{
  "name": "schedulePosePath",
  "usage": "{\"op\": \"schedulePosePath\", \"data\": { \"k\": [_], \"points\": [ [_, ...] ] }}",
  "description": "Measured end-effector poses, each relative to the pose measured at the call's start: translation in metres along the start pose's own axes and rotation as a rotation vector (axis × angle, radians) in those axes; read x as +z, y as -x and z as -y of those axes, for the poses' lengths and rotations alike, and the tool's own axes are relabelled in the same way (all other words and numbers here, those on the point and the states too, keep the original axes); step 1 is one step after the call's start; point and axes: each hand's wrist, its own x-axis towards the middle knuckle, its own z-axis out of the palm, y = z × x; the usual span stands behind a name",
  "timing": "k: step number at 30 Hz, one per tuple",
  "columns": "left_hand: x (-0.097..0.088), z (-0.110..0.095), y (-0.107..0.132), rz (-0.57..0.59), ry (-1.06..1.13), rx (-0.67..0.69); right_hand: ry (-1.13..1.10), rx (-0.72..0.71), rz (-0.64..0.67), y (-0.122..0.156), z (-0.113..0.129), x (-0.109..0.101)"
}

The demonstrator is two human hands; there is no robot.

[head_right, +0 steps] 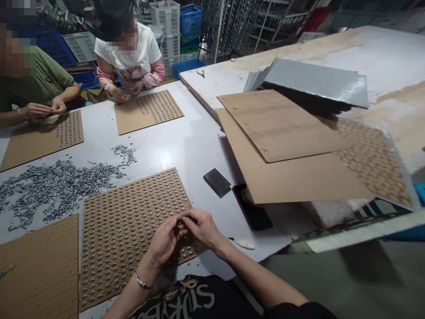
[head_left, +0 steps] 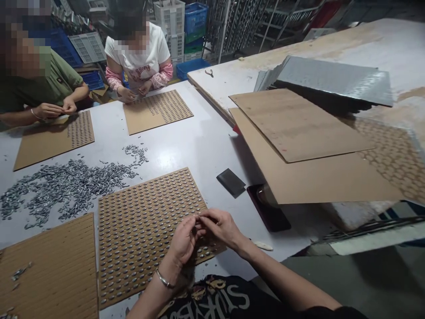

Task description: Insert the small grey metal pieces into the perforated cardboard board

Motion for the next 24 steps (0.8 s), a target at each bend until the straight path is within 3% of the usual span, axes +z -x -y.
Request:
{"op": "schedulePosePath", "data": {
  "k": [3,7,14,19,24],
  "points": [
    [-0.003,0.003,-0.004,-0.028,-0.077,0.026,-0.003,0.069,0.002,-0.007,-0.002,-0.006],
    [-0.008,0.006,-0.007,-0.038,-0.186,0.047,-0.014,-0.051,0.045,-0.005,-0.002,-0.002],
    [-0.014,0.007,-0.004,0.019,-0.06,-0.065,-0.004,-0.146,-0.004,0.007,-0.002,0.013],
    [-0.013,0.01,0.002,-0.003,-0.069,-0.056,-0.098,-0.058,-0.015,0.011,-0.001,0.017],
    [-0.009,0.015,0.005,-0.163,-0.355,0.083,-0.105,0.068,0.115,0.012,-0.007,0.011]
  ]
}}
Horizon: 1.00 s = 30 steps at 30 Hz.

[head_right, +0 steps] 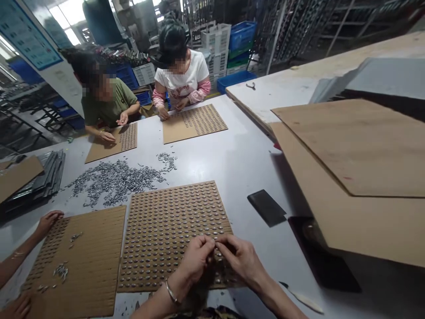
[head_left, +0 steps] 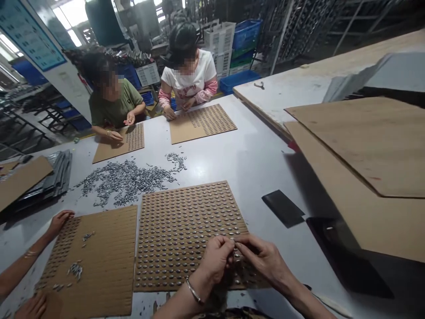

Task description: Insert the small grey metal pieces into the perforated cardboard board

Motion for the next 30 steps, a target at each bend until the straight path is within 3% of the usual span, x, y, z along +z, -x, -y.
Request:
{"op": "schedulePosePath", "data": {
  "k": [4,8,11,16,25,28,30],
  "points": [
    [0.002,0.001,-0.003,-0.029,-0.035,0.032,-0.01,0.143,0.071,-0.009,-0.006,-0.01],
    [-0.003,-0.008,-0.006,-0.039,0.208,-0.019,0.101,0.247,-0.182,-0.028,-0.016,-0.02],
    [-0.01,-0.016,-0.008,-0.043,0.265,-0.01,0.171,0.309,-0.273,-0.041,-0.023,-0.022],
    [-0.013,-0.016,-0.01,-0.004,0.244,-0.023,0.193,0.336,-0.268,-0.048,-0.025,-0.012],
    [-0.012,-0.007,-0.013,-0.095,0.05,-0.005,0.312,0.395,-0.315,-0.054,-0.029,-0.004],
    [-0.014,0.003,-0.02,-0.104,0.208,0.013,0.185,0.264,-0.35,-0.049,-0.024,0.0],
    [-0.016,0.013,-0.029,-0.103,0.273,0.036,0.062,0.102,-0.246,-0.042,-0.019,0.004]
  ]
}}
